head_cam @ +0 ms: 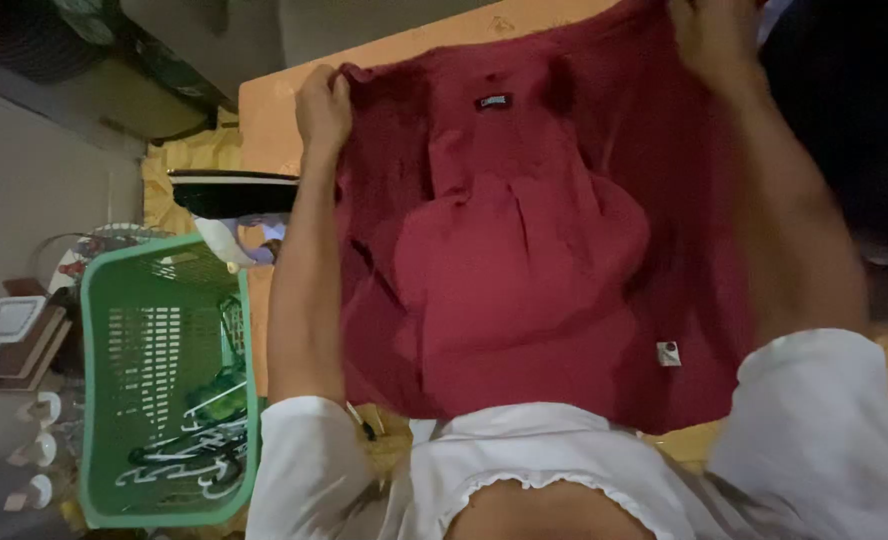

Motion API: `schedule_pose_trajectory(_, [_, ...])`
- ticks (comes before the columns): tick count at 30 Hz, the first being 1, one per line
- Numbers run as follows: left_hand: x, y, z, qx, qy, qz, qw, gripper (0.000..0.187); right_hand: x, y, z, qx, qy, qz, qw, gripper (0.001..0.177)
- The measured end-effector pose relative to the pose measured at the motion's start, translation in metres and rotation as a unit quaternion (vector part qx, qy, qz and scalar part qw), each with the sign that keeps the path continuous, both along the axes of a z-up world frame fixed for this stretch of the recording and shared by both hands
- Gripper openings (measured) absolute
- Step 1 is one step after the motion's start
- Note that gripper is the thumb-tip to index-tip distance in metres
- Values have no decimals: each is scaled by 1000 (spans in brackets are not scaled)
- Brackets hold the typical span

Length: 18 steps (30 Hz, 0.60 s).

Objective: Ironing a red shirt on a table.

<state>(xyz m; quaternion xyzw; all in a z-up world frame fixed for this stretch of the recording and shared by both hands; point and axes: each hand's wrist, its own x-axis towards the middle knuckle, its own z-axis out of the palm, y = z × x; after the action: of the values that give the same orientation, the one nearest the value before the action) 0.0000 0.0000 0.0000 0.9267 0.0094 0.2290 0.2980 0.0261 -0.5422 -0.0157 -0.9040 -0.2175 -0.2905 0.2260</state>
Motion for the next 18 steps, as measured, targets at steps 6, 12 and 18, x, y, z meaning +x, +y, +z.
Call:
schedule_pose_trajectory(6, [36,2,5,33,-70,30,997,19,-11,33,34,-31,64,-63,996,32])
schedule_pose_trajectory(12, [23,2,-60,96,148,9,984,21,24,39,-20,2,208,-30,978,23])
schedule_pose_trajectory(18, [34,-7,7,14,-124,16,992,19,112,-9,-117,-273,32,-104,956,21])
